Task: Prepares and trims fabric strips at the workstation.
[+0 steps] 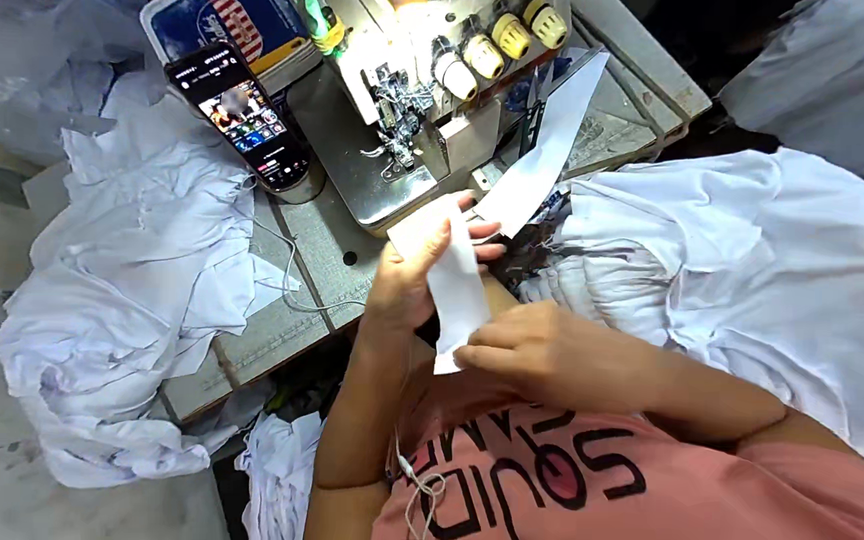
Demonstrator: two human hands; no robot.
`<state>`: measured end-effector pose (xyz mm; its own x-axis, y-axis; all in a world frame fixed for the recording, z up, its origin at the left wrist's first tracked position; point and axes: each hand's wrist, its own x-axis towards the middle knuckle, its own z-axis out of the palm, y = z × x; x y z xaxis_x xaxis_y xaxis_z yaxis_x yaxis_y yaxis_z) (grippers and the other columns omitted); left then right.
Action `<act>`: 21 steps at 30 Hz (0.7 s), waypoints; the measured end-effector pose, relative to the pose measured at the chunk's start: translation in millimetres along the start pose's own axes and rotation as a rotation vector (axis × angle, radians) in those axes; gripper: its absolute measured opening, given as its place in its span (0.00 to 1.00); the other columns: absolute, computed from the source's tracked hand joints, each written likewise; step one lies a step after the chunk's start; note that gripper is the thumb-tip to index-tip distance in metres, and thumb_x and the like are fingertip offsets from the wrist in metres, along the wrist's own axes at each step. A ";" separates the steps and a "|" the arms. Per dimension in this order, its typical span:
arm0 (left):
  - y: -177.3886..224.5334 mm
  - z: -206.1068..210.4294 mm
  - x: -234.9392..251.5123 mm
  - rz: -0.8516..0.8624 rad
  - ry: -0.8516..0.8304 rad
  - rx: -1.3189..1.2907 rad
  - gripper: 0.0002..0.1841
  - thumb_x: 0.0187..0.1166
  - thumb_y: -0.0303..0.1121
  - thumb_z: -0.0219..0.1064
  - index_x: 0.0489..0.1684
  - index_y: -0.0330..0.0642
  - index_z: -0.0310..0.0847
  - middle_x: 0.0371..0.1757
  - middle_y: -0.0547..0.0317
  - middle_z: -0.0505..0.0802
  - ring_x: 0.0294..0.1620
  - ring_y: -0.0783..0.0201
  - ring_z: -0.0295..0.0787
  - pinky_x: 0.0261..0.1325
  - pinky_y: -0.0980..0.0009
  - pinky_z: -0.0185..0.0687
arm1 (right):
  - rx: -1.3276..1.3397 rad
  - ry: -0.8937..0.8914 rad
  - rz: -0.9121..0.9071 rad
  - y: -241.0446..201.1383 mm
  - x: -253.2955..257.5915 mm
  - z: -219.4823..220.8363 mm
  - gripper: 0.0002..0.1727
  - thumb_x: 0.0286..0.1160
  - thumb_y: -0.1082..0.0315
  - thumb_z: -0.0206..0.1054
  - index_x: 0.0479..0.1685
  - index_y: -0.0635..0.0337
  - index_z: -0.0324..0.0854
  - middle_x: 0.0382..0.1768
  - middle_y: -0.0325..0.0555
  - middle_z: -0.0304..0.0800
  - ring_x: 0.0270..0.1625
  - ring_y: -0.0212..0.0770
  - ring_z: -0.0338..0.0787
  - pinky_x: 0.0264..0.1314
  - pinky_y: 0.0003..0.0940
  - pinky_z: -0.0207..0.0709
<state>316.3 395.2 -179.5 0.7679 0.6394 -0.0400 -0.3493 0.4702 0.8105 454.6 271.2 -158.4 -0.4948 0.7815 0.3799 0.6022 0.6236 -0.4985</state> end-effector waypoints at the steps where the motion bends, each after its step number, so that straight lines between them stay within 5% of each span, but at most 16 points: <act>1: 2.8 -7.8 -4.9 0.054 0.117 0.032 0.16 0.93 0.34 0.49 0.70 0.42 0.77 0.47 0.56 0.98 0.40 0.67 0.98 0.45 0.73 0.94 | 0.065 -0.040 0.015 4.9 -1.0 13.4 0.08 0.78 0.75 0.61 0.38 0.64 0.87 0.25 0.49 0.88 0.25 0.45 0.88 0.24 0.37 0.78; 5: 13.5 -39.6 -22.1 0.232 0.460 0.147 0.10 0.95 0.34 0.47 0.59 0.53 0.76 0.45 0.67 0.96 0.42 0.72 0.96 0.49 0.75 0.93 | 0.262 -0.295 0.172 19.2 -3.9 52.6 0.07 0.76 0.76 0.64 0.39 0.70 0.87 0.30 0.59 0.90 0.34 0.58 0.93 0.37 0.53 0.83; 7: 14.0 -50.9 -26.1 0.316 0.535 0.168 0.09 0.95 0.35 0.48 0.58 0.54 0.74 0.46 0.70 0.94 0.45 0.73 0.95 0.53 0.72 0.93 | 0.338 -0.426 0.264 25.6 -1.6 59.9 0.09 0.78 0.78 0.62 0.42 0.74 0.87 0.36 0.65 0.91 0.43 0.64 0.93 0.47 0.61 0.81; 11: 7.0 -56.9 -30.3 0.373 0.572 0.178 0.09 0.95 0.36 0.49 0.53 0.53 0.77 0.47 0.69 0.94 0.52 0.69 0.95 0.61 0.65 0.92 | 0.350 -0.515 0.297 29.4 6.9 57.7 0.11 0.83 0.75 0.59 0.47 0.74 0.86 0.40 0.67 0.90 0.47 0.66 0.91 0.51 0.62 0.79; 16: -4.4 -52.7 -32.6 0.372 0.481 0.286 0.07 0.91 0.29 0.54 0.57 0.48 0.77 0.49 0.67 0.94 0.52 0.69 0.94 0.62 0.64 0.91 | 0.252 -0.154 0.099 28.8 18.5 49.5 0.11 0.82 0.72 0.61 0.42 0.65 0.91 0.34 0.52 0.88 0.36 0.47 0.90 0.36 0.38 0.82; 21: -14.9 -45.0 -37.9 0.309 0.429 0.304 0.09 0.90 0.26 0.56 0.56 0.47 0.80 0.45 0.69 0.95 0.45 0.73 0.95 0.54 0.70 0.92 | 0.225 0.117 -0.013 34.3 33.8 44.1 0.11 0.81 0.73 0.63 0.42 0.65 0.93 0.33 0.48 0.91 0.38 0.38 0.90 0.41 0.28 0.83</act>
<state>268.2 391.3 -216.4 0.3486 0.9363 0.0429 -0.3038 0.0695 0.9502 430.9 318.2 -197.0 -0.4178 0.7781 0.4690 0.4347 0.6245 -0.6489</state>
